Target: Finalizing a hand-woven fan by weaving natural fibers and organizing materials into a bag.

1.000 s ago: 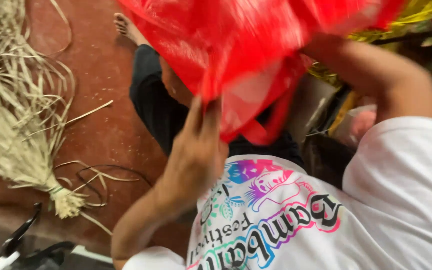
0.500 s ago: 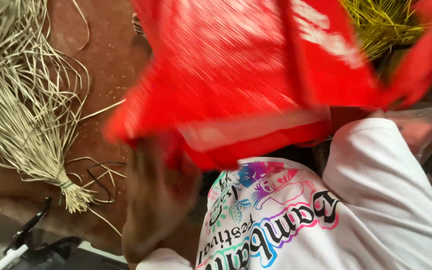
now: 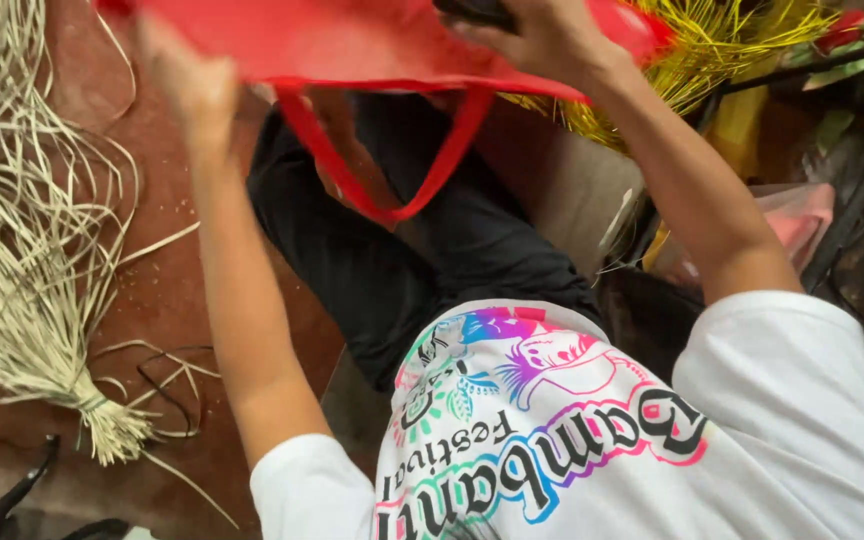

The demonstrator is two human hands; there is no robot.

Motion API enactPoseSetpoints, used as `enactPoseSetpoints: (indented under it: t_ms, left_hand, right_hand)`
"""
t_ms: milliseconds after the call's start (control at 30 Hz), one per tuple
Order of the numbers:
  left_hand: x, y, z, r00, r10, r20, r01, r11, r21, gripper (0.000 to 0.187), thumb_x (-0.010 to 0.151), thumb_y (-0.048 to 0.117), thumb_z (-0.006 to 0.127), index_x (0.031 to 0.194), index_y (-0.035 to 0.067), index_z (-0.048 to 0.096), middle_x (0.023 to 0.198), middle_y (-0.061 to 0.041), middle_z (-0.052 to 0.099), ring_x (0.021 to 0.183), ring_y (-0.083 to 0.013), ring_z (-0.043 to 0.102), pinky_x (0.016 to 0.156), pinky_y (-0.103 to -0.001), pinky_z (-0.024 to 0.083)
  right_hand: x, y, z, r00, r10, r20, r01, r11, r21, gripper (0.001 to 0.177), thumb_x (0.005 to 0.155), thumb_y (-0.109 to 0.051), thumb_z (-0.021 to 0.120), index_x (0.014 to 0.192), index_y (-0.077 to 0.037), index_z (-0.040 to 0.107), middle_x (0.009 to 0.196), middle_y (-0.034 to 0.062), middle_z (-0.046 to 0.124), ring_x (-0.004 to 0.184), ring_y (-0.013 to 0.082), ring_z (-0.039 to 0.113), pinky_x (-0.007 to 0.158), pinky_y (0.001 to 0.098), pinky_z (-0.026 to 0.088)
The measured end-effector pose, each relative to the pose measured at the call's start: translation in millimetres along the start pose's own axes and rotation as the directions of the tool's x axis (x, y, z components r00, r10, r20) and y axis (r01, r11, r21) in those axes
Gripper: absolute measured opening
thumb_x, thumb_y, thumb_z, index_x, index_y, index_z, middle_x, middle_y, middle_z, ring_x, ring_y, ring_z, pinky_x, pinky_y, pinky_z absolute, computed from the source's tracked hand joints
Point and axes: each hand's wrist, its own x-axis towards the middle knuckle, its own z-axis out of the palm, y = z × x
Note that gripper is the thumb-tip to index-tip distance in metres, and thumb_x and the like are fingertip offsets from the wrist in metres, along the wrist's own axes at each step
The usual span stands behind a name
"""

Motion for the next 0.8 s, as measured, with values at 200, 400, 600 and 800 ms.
enactPoseSetpoints:
  t_ms: [200,400,600,800]
  left_hand:
    - [-56.0,-149.3,1.9,0.839,-0.537,0.08,0.22,0.201,-0.955,0.071,0.095,0.01,0.055,0.14,0.018,0.001,0.147,-0.008,0.001,0.136,-0.0287,0.017,0.113,-0.047,0.014]
    - [-53.4,-59.8,19.0,0.877,-0.481,0.004,0.376,0.68,-0.63,0.07,0.094,0.012,0.054,0.141,0.017,0.003,0.145,-0.014,-0.001,0.134,-0.0355,0.017,0.112,-0.049,0.021]
    - [-120.0,-74.9,-21.1,0.928,-0.346,-0.142,0.341,0.938,-0.057,0.07,0.092,0.015,0.052,0.142,0.015,0.004,0.142,-0.019,-0.003,0.133,-0.0423,0.017,0.111,-0.051,0.028]
    - [-135.1,-45.2,-32.6,0.997,-0.041,-0.058,0.056,0.957,0.285,0.058,0.082,0.011,0.063,0.128,0.002,0.028,0.126,-0.026,0.023,0.119,-0.0464,0.029,0.101,-0.053,0.03]
  right_hand:
    - [-116.8,-27.1,-64.6,0.63,0.331,-0.703,-0.393,0.916,0.08,0.023,0.084,-0.019,0.068,0.096,-0.007,0.054,0.089,0.0076,0.051,0.081,0.0203,0.048,0.065,0.0349,0.04]
    - [-280.9,6.2,-76.0,-0.056,0.292,-0.955,-0.526,0.804,0.277,0.026,0.076,-0.009,0.071,0.085,-0.008,0.046,0.079,0.0042,0.042,0.073,0.0165,0.041,0.066,0.0292,0.036]
    - [-409.0,12.3,-100.1,-0.294,0.014,-0.956,-0.555,0.812,0.182,0.027,0.072,0.003,0.066,0.093,-0.006,0.053,0.089,0.013,0.053,0.078,0.026,0.055,0.073,0.035,0.045]
    - [-530.4,43.6,-126.7,-0.406,-0.127,-0.905,-0.791,0.544,0.279,0.033,0.063,0.001,0.065,0.089,-0.017,0.055,0.086,0.0101,0.062,0.069,0.0246,0.066,0.053,0.0366,0.056]
